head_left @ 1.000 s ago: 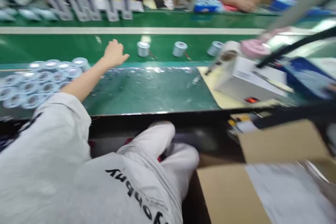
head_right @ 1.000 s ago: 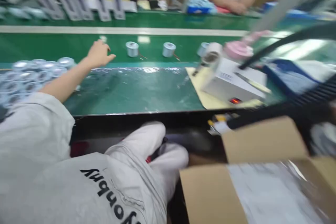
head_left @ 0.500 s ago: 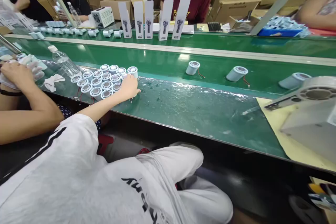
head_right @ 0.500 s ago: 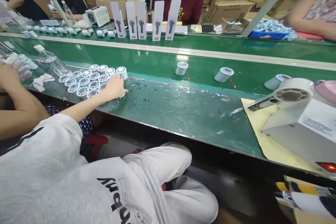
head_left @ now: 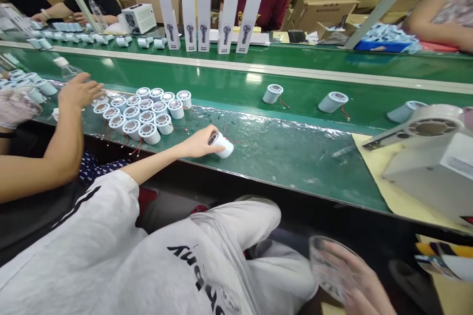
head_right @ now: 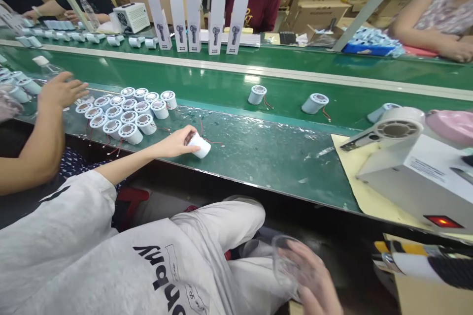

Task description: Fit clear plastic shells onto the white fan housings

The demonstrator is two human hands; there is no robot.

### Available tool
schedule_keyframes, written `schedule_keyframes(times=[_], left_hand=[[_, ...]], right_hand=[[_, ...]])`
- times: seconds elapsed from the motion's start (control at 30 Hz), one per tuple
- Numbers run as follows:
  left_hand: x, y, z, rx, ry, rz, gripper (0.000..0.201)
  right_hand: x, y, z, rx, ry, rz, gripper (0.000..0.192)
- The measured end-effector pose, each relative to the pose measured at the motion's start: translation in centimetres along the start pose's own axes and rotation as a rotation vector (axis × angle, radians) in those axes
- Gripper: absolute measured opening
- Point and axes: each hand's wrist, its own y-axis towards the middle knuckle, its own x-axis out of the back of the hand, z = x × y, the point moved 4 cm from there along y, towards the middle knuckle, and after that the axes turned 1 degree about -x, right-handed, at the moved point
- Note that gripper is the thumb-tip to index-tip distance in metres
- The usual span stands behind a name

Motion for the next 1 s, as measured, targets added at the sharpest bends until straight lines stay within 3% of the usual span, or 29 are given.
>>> schedule_keyframes(times=[0.07, 0.13, 0.2, 0.27, 0.33, 0.4, 0.5, 0.63, 0.73, 0.83, 1.0], left_hand=[[-3.3, -0.2, -1.8, -0.076, -0.167, 0.164, 0.040], [-7.2, -0.7, -3.5, -0.068, -0.437, 0.403, 0.047], [-11.0, -1.7, -5.1, 0.036, -0.757, 0.676, 0.053], [-13.8, -2.6, -6.5, 0.144, -0.955, 0.874, 0.050], [-15.4, -3.1, -7.6, 0.161, -0.962, 0.969, 0.043], [-16.0, -3.3, -8.8, 0.075, -0.853, 1.038, 0.035], [-15.6, -3.3, -10.5, -0.230, -0.548, 1.013, 0.023], [-14.4, -4.0, -11.8, -0.612, -0.242, 0.776, 0.022], [-13.8, -4.4, -11.6, -0.652, -0.248, 0.633, 0.022], [-13.5, -4.2, -10.9, -0.610, -0.330, 0.526, 0.026], [-14.4, -3.5, -9.6, -0.615, -0.429, 0.517, 0.061]], right_hand=[[-2.9, 0.0, 1.3, 0.141, -0.162, 0.044, 0.043], [-5.7, -0.1, 2.8, 0.292, -0.378, 0.050, 0.042], [-7.7, -0.1, 4.2, 0.424, -0.553, 0.021, 0.044], [-8.8, -0.1, 5.3, 0.519, -0.718, -0.027, 0.046], [-9.1, -0.2, 5.9, 0.548, -0.890, -0.076, 0.046], [-9.0, -0.4, 6.2, 0.505, -1.023, -0.116, 0.045], [-8.4, -0.4, 6.1, 0.389, -1.075, -0.115, 0.042], [-7.6, -0.1, 5.0, 0.245, -0.873, -0.005, 0.023], [-7.2, 0.3, 4.5, 0.176, -0.667, 0.025, 0.008], [-7.1, 0.4, 4.7, 0.152, -0.469, 0.034, 0.022], [-6.7, 0.2, 5.4, 0.104, -0.257, -0.094, 0.031]])
